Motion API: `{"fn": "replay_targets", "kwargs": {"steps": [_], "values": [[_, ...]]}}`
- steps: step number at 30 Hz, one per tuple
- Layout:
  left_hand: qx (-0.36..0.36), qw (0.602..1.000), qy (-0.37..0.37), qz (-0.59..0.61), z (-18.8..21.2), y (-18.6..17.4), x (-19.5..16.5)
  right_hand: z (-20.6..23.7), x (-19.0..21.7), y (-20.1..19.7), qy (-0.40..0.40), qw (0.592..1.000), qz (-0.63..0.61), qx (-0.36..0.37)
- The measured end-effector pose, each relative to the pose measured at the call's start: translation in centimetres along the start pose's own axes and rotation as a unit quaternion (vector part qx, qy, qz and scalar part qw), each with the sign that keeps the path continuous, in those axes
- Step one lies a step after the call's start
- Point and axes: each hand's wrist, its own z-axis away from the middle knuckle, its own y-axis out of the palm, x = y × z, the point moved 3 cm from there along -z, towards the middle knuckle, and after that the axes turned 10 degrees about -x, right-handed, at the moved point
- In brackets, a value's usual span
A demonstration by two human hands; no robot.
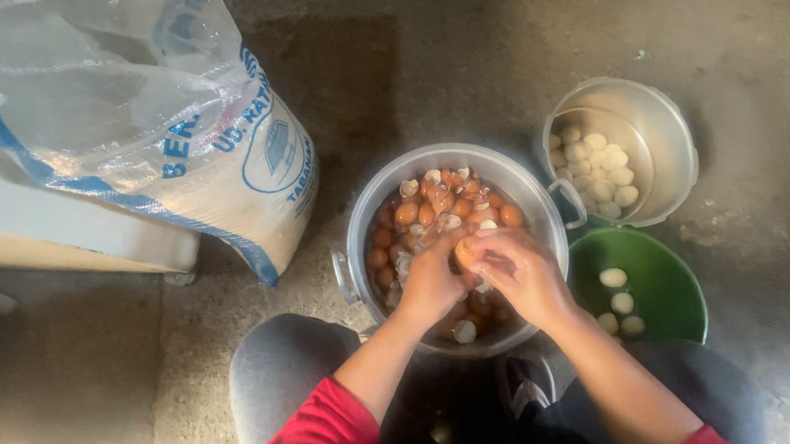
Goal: The person peels boiled eggs by hand, removing the shells and placing the peeled eggs into a green bowl. The shells are discarded into a bucket of water.
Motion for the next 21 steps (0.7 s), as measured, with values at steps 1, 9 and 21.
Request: {"fn": "replay_targets", "kwargs": {"steps": [1, 9, 21], "values": [[0.017, 0.999, -0.030, 0.011, -0.2, 0.0, 0.3, -0.1, 0.0, 0.0, -0.005, 1.000, 0.010, 0.001], [0.045, 0.996, -0.080, 0.023, -1.7, -0.1, 1.4, -1.3, -0.9, 0.2, 0.011, 0.998, 0.064, 0.007], [-0.008, 0.999, -0.008, 0.041, -1.8, 0.0, 0.5, -1.1, -5.0, 0.4, 0.194, 0.977, -0.086, -0.031]]}}
